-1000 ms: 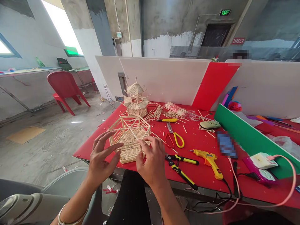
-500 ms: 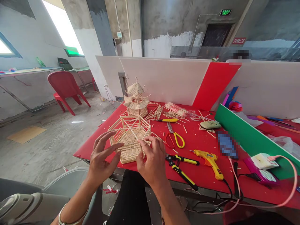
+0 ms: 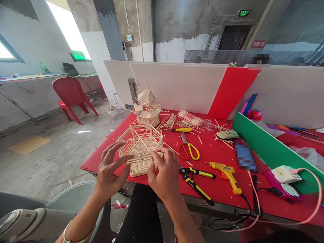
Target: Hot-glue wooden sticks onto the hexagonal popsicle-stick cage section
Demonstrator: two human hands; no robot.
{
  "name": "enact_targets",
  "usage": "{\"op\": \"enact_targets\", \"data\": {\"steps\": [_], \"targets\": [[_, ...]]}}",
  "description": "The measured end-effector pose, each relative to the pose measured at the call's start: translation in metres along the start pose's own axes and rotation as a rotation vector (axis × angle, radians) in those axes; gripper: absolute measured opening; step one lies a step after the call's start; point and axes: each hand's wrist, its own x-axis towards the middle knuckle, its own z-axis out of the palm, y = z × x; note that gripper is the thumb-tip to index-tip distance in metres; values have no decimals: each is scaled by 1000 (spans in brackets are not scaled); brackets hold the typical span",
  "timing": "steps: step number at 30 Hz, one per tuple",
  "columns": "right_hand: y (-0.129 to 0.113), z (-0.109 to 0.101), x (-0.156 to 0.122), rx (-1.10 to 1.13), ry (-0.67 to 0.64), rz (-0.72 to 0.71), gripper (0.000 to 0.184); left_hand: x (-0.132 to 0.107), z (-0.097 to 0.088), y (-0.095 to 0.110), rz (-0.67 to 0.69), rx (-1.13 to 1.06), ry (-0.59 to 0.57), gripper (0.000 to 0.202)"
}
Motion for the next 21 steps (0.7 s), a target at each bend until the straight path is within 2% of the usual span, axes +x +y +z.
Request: {"op": "enact_targets", "data": {"steps": [21], "targets": [[1, 0, -1, 0, 14, -9, 46, 1, 1, 0, 1, 0, 6, 27]]}}
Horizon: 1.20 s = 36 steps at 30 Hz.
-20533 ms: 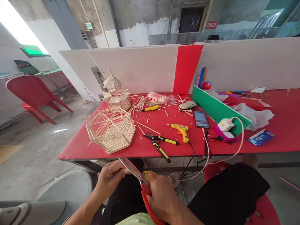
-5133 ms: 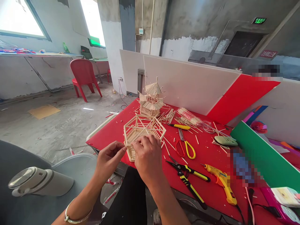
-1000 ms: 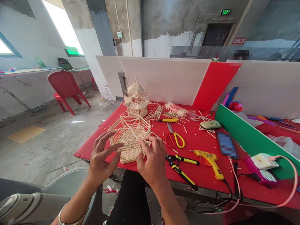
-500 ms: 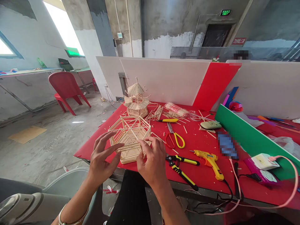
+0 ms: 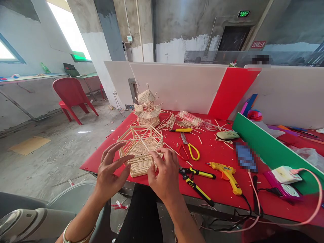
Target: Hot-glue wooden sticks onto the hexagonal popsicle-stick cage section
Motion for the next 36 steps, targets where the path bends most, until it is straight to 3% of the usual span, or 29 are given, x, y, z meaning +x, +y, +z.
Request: {"op": "enact_targets", "data": {"steps": [36], "targets": [[2, 2, -1, -13, -3, -13, 48, -2, -1, -1, -12, 5, -13, 28]]}}
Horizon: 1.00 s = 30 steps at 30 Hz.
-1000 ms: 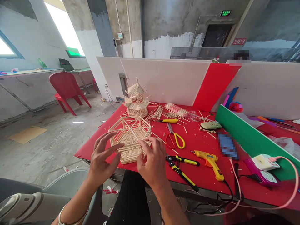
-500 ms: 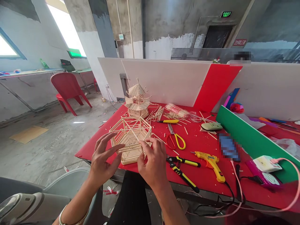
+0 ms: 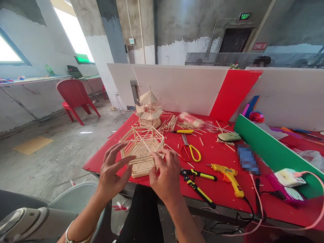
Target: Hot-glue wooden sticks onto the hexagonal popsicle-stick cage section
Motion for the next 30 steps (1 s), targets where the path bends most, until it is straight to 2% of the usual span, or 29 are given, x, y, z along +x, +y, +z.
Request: {"op": "enact_targets", "data": {"steps": [4, 9, 14, 17, 21, 24, 27, 30], "targets": [[0, 0, -1, -4, -6, -6, 52, 0, -1, 1, 6, -5, -6, 28], [3, -1, -6, 20, -1, 29, 71, -8, -4, 0, -78, -45, 31, 56], [7, -2, -17, 94, 89, 134, 79, -32, -3, -7, -291, -185, 151, 68], [13, 8, -32, 171, 134, 254, 82, -53, 6, -9, -468, -289, 211, 70], [24, 32, -58, 326, 84, 449, 85, -77, 24, -3, -774, -516, 225, 76], [34, 44, -68, 465, 33, 591, 82, -85, 36, 1, -935, -698, 250, 78], [47, 44, -57, 652, 61, 715, 67, -87, 45, 0, -1048, -781, 295, 70], [65, 46, -29, 815, 130, 851, 57, -89, 54, -4, -1094, -799, 351, 60]]}}
